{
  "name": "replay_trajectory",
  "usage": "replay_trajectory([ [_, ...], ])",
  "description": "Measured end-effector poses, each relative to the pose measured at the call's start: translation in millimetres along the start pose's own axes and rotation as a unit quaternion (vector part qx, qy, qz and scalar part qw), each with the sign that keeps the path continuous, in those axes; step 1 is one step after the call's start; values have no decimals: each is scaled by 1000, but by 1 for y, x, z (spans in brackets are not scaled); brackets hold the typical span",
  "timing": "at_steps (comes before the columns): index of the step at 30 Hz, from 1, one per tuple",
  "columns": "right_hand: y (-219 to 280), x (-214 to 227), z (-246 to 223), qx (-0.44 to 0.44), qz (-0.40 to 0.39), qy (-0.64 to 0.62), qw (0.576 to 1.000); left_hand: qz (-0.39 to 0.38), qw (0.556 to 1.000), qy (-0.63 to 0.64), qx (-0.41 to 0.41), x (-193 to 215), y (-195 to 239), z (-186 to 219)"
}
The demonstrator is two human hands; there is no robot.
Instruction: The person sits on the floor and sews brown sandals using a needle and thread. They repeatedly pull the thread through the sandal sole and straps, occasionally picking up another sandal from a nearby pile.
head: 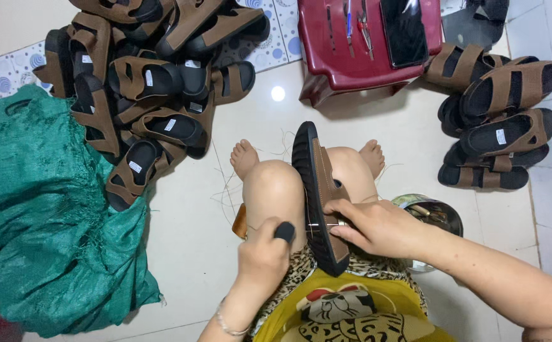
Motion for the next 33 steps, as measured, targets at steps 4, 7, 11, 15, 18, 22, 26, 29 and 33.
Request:
replay_trajectory([
  [4, 4, -2, 4, -8, -6, -5, 1000, -144, 744, 637, 140, 15, -4, 18],
  [7, 3, -7, 3, 20, 14, 0, 1000, -63, 806, 546, 220, -8, -6, 5],
  [11, 10, -6, 1, 53, 76, 16, 996, -94, 979, 119, 136, -38, 1, 5],
  [15, 20, 25, -8, 51, 12, 55, 997, -121, 986, 88, 74, -31, -5, 16],
  [18, 45, 57, 21, -109, -102, 31, 988, -65, 989, 74, 113, -12, -5, 4],
  [22, 53, 48, 30, -116, -83, -122, 982, -306, 847, 42, 434, 2, -15, 34],
  [26, 25, -1, 23, -142, 21, -384, 912, -58, 972, -111, -198, -34, -9, 76],
  [29, 20, -11, 18, -14, 138, -519, 844, -133, 936, -276, -176, -64, -12, 68],
  [33, 15, -3, 8, 111, 166, -458, 866, -72, 951, -232, -190, -65, -16, 66],
])
Point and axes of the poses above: each hand's wrist, its own y-axis away from the middle knuckle, its own x-axis out of the back of the hand, z = x × y, the point moved 3 cm from there along -y, towards the middle knuckle, and after that the axes turned 9 degrees about -y, right-handed, at the moved point
